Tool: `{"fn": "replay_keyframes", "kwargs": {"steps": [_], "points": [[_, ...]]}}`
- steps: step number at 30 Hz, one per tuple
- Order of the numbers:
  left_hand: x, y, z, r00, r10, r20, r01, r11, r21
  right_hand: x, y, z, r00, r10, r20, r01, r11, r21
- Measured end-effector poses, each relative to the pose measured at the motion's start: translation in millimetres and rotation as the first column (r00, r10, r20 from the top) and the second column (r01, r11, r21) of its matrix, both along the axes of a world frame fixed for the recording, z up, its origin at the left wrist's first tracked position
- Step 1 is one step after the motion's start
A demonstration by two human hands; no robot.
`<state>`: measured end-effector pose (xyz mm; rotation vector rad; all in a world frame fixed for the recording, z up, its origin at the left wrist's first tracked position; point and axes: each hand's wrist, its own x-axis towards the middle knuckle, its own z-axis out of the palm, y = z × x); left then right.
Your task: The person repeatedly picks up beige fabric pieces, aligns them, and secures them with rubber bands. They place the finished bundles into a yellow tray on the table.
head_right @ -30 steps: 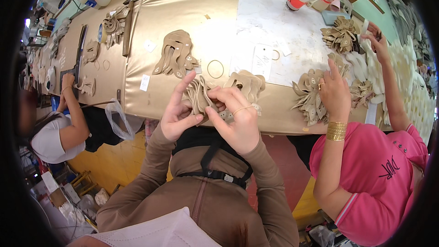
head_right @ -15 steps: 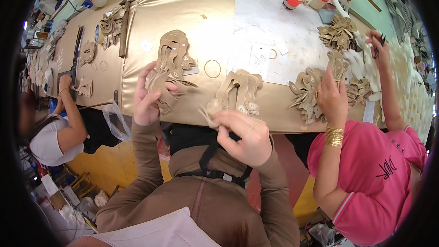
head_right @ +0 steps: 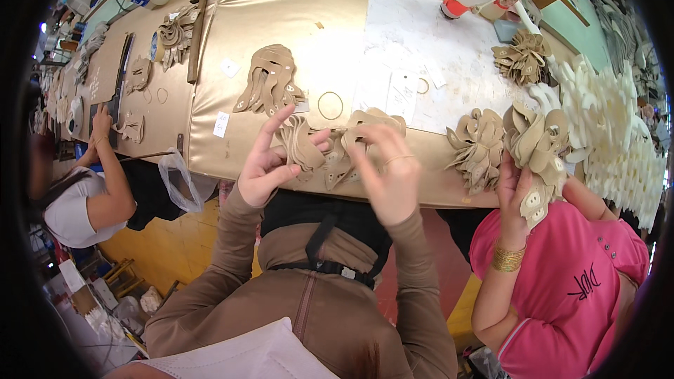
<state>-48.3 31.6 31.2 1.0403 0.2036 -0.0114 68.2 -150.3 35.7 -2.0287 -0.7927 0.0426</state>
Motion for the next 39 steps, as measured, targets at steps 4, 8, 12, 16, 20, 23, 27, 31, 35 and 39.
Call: {"fn": "replay_keyframes", "kwargs": {"steps": [4, 8, 12, 16, 20, 23, 27, 31, 35, 39], "points": [[-2.2, -2.3, 5.2, 0.991, -0.108, -0.077, 0.118, 0.982, 0.147, -22.3, 12.6, 14.3, 0.960, 0.143, -0.241, -0.103, 0.980, 0.170], [-2.1, -5.3, 4.3, 0.997, -0.069, 0.019, 0.062, 0.972, 0.226, -21.0, 18.1, 12.7, 0.945, 0.154, -0.288, -0.097, 0.974, 0.203], [-1.0, -5.8, 2.0, 0.998, -0.054, 0.043, 0.037, 0.944, 0.327, -19.4, 15.4, 9.3, 0.920, 0.192, -0.342, -0.115, 0.965, 0.235], [-2.0, -2.0, 4.3, 0.995, -0.100, -0.005, 0.097, 0.950, 0.296, -21.1, 14.0, 8.9, 0.914, 0.190, -0.359, -0.109, 0.966, 0.233], [-3.2, -2.8, 7.3, 0.998, -0.061, -0.016, 0.063, 0.952, 0.299, -23.9, 16.7, 4.8, 0.957, 0.164, -0.238, -0.108, 0.967, 0.232], [-5.0, -1.4, 6.5, 0.998, -0.046, -0.049, 0.059, 0.948, 0.312, -27.0, 14.8, 1.3, 0.959, 0.093, -0.267, -0.014, 0.958, 0.285], [-7.4, 18.4, -1.1, 0.987, 0.136, -0.086, -0.126, 0.985, 0.115, -32.8, -4.8, 7.2, 0.861, 0.102, -0.499, 0.137, 0.897, 0.420], [-5.5, 48.6, -13.8, 0.973, 0.207, 0.103, -0.212, 0.977, 0.034, -34.1, -33.9, 19.8, 0.802, 0.201, -0.563, -0.028, 0.954, 0.300], [-11.2, 50.4, -15.3, 0.974, 0.216, 0.070, -0.220, 0.974, 0.053, -27.3, -48.0, 16.4, 0.685, 0.208, -0.699, -0.075, 0.973, 0.217], [-7.7, 37.9, -7.9, 0.989, 0.116, 0.087, -0.122, 0.990, 0.065, 2.0, -35.6, -12.2, 0.590, 0.065, -0.805, 0.054, 0.991, 0.119]]}}
